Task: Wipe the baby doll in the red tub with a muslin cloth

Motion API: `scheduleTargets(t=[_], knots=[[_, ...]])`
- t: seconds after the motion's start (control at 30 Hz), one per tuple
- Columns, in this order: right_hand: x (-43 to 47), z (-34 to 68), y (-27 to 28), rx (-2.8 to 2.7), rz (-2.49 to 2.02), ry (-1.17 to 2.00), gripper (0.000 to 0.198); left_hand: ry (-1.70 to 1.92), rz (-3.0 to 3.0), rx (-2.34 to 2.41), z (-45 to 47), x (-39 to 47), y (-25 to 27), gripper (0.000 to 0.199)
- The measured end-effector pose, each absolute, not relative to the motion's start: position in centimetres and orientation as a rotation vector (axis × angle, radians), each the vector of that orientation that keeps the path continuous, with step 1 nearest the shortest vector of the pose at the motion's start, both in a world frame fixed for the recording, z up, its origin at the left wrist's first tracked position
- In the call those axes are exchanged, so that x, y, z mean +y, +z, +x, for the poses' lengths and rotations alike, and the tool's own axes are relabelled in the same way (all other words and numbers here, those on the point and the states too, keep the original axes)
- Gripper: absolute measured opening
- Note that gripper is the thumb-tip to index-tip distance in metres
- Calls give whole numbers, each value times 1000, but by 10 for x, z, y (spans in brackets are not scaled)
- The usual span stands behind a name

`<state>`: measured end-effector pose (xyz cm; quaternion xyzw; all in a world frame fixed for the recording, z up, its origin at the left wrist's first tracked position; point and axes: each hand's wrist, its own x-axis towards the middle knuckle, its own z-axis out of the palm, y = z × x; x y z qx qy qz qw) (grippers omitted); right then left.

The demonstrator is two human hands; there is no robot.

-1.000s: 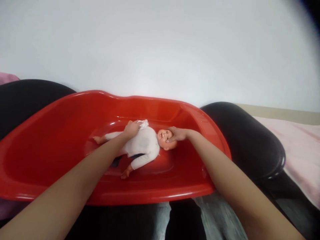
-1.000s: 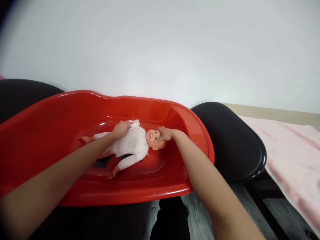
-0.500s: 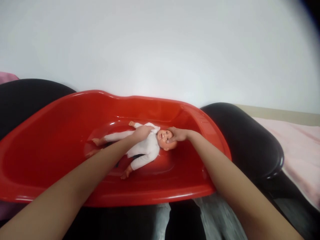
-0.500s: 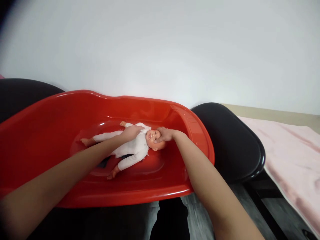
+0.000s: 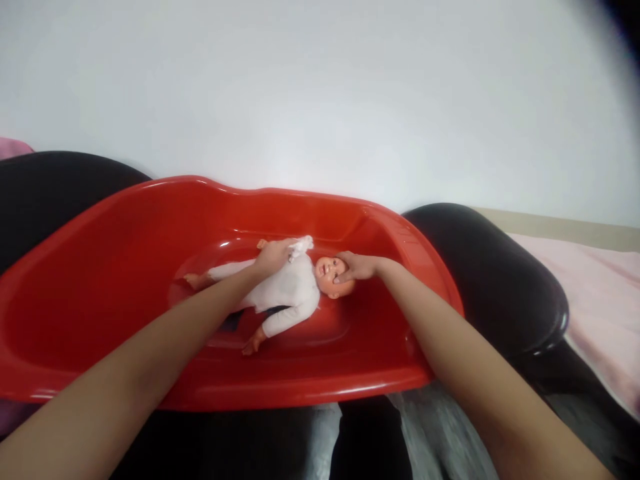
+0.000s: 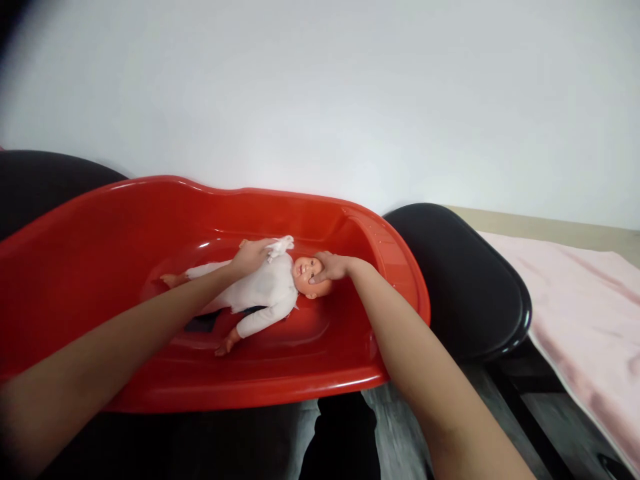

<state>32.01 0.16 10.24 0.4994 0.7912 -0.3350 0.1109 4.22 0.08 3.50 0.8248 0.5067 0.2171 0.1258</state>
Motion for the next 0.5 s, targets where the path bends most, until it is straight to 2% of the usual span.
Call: scheduleTargets(t=[0.13,0.5], knots=[[1,321,102,2318,1472,-987,97,624,2524,1295,63,-1,27,41],[4,323,98,2303,1482,-962,101,611,2377,1735,5,12,10,36]])
